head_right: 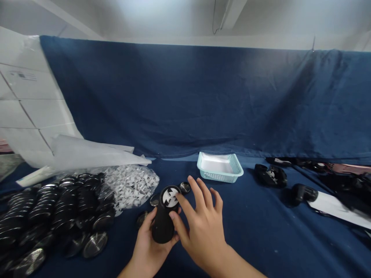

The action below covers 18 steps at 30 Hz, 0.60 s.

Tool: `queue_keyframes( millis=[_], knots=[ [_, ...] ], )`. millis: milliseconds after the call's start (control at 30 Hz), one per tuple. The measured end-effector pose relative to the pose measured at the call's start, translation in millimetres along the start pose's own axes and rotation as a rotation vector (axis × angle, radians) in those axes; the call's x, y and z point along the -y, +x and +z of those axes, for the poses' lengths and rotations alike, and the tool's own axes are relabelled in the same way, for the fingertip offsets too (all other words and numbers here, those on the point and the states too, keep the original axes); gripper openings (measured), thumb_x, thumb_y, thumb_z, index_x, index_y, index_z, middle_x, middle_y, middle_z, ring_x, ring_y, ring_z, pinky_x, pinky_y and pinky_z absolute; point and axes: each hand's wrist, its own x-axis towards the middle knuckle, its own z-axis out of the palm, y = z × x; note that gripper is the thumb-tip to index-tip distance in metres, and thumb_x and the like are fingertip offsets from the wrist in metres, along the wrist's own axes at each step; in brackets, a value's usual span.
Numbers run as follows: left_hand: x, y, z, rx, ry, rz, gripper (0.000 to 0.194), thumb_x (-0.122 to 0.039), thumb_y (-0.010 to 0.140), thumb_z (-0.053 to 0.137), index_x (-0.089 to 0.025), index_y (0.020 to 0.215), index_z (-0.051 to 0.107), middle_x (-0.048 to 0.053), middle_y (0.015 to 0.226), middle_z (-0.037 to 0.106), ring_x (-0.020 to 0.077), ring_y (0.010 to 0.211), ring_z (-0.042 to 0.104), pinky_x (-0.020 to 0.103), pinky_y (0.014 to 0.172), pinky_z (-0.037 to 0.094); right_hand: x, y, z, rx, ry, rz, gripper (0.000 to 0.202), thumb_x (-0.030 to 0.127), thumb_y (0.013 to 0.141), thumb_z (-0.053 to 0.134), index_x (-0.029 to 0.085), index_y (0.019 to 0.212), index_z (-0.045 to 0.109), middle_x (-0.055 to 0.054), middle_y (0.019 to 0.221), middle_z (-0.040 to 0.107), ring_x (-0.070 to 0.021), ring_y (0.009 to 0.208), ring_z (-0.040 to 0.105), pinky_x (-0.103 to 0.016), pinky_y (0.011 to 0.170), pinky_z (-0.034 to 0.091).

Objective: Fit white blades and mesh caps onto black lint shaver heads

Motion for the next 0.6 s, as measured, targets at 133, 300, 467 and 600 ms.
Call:
queue_keyframes(
  millis=[133,300,467,600],
  knots=[
    [-0.7,0.5,-0.7,0.024,-0.002,-0.009,0.026,-0.034,0.089,0.057,-0.014,0.101,0.068,0.013,0.097,0.072,0.0238,0.074,0.068,0.039,0.070,0.052,0.5,1.2,-1.5,0.000,0.004,-0.014,0.028,0.042,0.091,0.053,0.031,0.114,0.065,-0.010,0.147,0.040,-0.0329,0.132,0.040,-0.053,0.100,0.028],
    [-1.1,1.5,-2.9,0.022,-0.015,-0.011,0.025,-0.034,0.088,0.059,-0.014,0.102,0.068,0.013,0.099,0.072,0.0229,0.074,0.068,0.038,0.072,0.052,1.3,2.8,-3.1,0.017,0.033,-0.029,0.025,0.040,0.091,0.053,0.030,0.111,0.066,-0.010,0.145,0.042,-0.0330,0.130,0.042,-0.054,0.098,0.031],
    [-0.5,1.8,-5.3,0.032,-0.023,-0.013,0.025,-0.033,0.087,0.060,-0.015,0.103,0.067,0.013,0.102,0.072,0.0229,0.075,0.068,0.039,0.074,0.052,1.9,2.0,-4.1,0.016,0.056,-0.042,0.023,0.037,0.091,0.054,0.029,0.109,0.066,-0.011,0.145,0.043,-0.0328,0.128,0.043,-0.054,0.097,0.032],
    [0.6,2.0,-4.8,-0.010,-0.026,-0.004,0.021,-0.033,0.086,0.061,-0.016,0.098,0.067,0.010,0.092,0.073,0.0213,0.071,0.068,0.038,0.071,0.051,3.0,0.8,-3.4,0.027,0.088,-0.061,0.023,0.034,0.091,0.054,0.029,0.110,0.065,-0.011,0.145,0.042,-0.0321,0.128,0.043,-0.054,0.097,0.033]
  ],
)
